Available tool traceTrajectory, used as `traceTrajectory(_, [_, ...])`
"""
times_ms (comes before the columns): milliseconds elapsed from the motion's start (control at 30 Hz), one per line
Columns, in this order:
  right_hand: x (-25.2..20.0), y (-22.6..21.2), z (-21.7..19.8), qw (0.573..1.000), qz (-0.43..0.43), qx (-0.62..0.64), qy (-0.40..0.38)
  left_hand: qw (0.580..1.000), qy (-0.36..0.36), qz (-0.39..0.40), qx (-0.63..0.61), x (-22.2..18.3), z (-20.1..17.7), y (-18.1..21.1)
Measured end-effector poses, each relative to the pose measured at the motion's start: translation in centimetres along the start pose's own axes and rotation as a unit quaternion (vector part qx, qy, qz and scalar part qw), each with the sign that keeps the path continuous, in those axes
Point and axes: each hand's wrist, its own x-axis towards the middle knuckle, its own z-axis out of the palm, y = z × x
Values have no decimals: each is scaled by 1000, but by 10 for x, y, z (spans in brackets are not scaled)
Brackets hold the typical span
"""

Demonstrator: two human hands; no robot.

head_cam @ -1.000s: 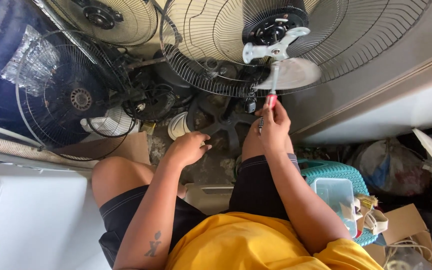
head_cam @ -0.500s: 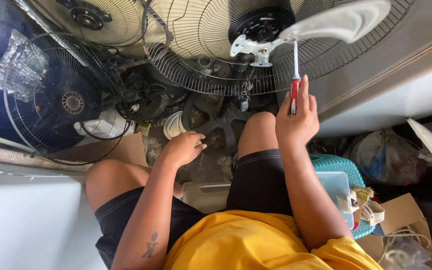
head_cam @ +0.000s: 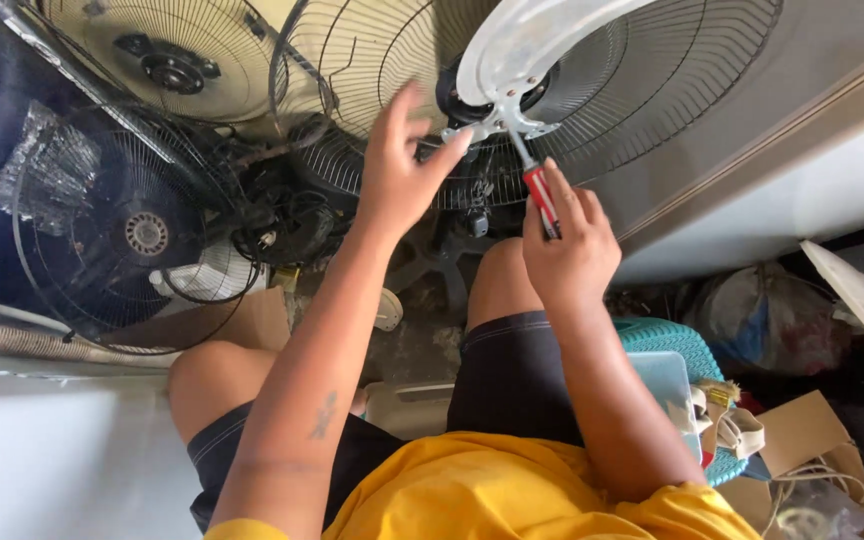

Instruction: Disassembling the back grill and motor housing of an electric fan using a screwdriver.

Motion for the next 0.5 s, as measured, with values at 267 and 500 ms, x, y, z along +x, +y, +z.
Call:
traceTrajectory(267, [-34,21,-16,980,134,141,-43,989,3,149,19,53,34,24])
traceTrajectory(500, [-47,7,-8,945,45,323,-30,887,24,-74,-455,-12,2,-69])
